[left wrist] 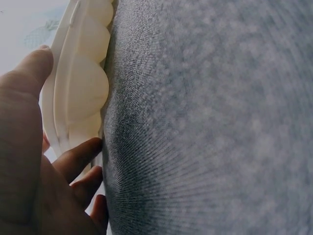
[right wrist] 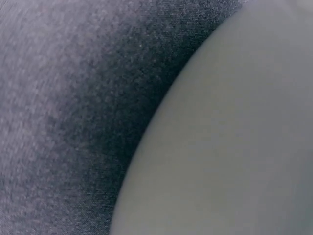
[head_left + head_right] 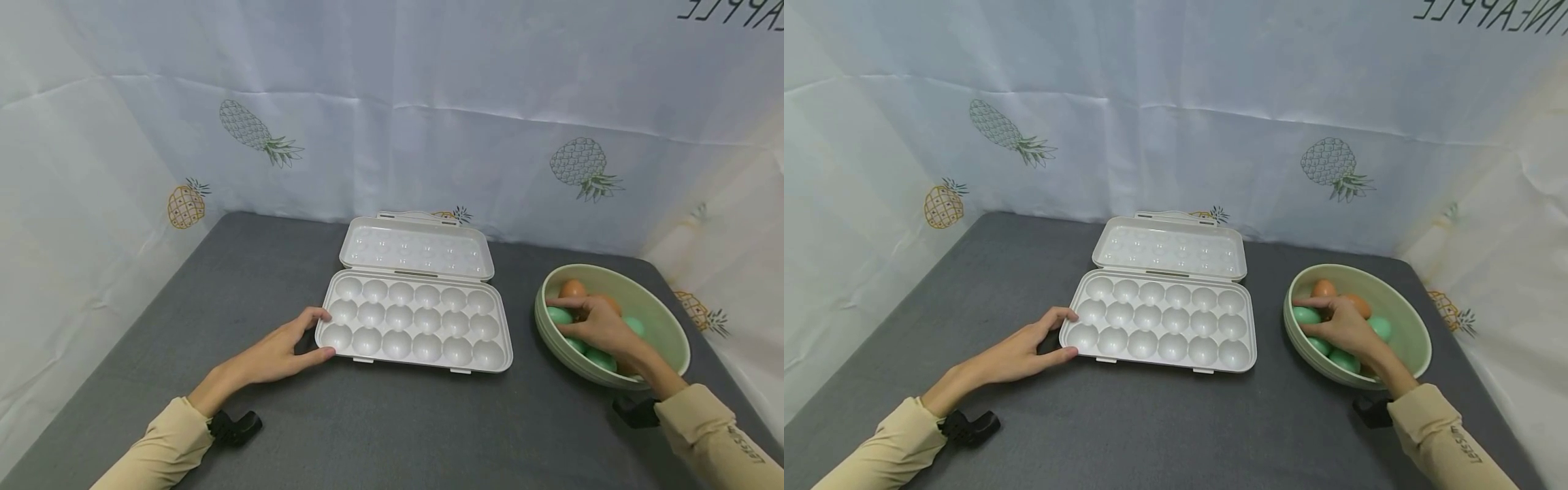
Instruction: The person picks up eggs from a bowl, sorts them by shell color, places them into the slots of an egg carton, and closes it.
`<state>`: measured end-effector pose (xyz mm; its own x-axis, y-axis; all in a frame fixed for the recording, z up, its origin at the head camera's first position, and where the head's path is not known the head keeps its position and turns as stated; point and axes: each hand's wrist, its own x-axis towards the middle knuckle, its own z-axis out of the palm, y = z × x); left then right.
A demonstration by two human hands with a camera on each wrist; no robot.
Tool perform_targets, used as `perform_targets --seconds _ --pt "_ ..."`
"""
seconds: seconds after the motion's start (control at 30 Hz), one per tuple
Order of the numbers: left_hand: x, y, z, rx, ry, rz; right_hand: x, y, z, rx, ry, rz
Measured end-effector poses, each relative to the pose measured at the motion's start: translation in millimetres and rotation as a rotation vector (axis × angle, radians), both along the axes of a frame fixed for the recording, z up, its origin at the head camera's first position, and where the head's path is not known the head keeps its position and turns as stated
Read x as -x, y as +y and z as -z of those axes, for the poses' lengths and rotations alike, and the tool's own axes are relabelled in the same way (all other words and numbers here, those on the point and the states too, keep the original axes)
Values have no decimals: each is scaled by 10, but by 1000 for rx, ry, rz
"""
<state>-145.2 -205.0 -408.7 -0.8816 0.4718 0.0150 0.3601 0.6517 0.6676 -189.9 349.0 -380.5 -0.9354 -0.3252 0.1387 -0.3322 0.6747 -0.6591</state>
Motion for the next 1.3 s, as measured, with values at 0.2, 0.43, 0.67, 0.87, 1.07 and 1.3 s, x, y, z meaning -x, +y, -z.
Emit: perform_targets --seconds 0.2,0.43,0.67,0.87,1.07,1.3 --pt "4 -6 5 -2 -1 7 -35 -33 -73 38 -74 87" --pt "0 -8 8 -8 -10 -4 -85 -78 -197 144 -234 149" --pt "-1 -6 17 -11 -15 -12 -122 -113 -278 196 -290 167" --pt "6 -10 23 0 -8 -3 -148 -142 -378 165 -158 138" --pt "7 -11 13 10 -17 -11 -158 -225 -533 169 -115 161" --pt "12 -11 7 9 -15 -15 -121 -410 -652 271 -162 201"
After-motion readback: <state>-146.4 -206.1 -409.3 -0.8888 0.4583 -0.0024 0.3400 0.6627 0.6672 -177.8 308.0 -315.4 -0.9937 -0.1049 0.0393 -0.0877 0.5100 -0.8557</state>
